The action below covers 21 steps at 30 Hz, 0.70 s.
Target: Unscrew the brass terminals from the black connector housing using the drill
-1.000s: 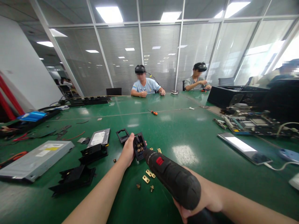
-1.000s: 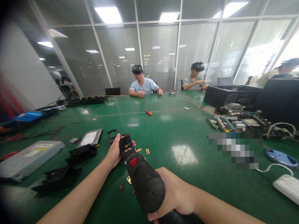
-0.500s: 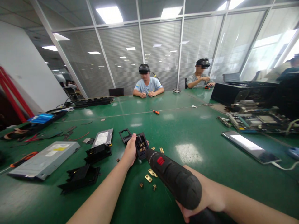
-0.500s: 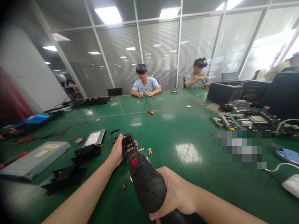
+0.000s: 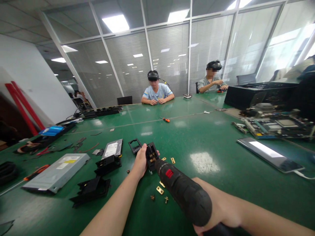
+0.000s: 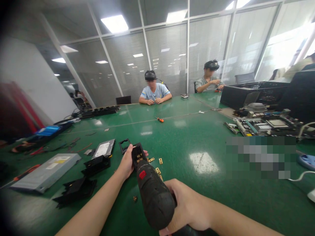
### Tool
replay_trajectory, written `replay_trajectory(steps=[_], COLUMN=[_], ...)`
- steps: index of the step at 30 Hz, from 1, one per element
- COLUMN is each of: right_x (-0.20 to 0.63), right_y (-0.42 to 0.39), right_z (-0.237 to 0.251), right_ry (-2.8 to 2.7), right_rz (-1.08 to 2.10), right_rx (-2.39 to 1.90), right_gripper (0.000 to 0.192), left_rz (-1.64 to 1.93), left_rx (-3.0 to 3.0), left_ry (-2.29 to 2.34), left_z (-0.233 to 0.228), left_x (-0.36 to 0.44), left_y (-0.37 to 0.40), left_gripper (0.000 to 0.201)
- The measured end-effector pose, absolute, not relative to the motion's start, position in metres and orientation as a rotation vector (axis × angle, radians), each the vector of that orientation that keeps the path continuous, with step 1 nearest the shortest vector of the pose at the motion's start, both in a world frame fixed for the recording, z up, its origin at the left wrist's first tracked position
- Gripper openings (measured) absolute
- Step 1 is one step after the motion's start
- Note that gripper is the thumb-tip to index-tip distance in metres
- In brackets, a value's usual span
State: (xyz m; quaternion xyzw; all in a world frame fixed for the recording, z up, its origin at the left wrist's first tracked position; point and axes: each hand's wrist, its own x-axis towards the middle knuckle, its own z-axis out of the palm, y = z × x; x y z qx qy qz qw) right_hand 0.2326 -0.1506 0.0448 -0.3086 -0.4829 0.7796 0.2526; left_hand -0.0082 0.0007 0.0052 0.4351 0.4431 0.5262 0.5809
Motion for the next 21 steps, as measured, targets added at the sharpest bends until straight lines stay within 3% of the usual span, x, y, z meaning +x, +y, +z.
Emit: replay_trajectory(steps=[6, 11, 21], right_x=[0.236, 0.234, 0.238], right_y=[-0.146, -0.141, -0.139], right_z=[0.026, 0.024, 0.018], right_ry=[-1.249, -1.304, -1.326], right_rz=[2.205, 2.188, 2.24], right_rx=[-0.807, -0.662, -0.665], right_gripper=[0.089, 0.071, 0.064], left_rz=[1.225, 1.209, 1.275], left_rx=[1.009, 0.949, 0.952], left_ry=[1.056, 1.097, 1.07], left_z=[0.007, 0.012, 0.005], left_x=[-0.008, -0.006, -0.005], left_y=[0.0, 0.0, 0.005], left_gripper=[0.056, 0.054, 0.049])
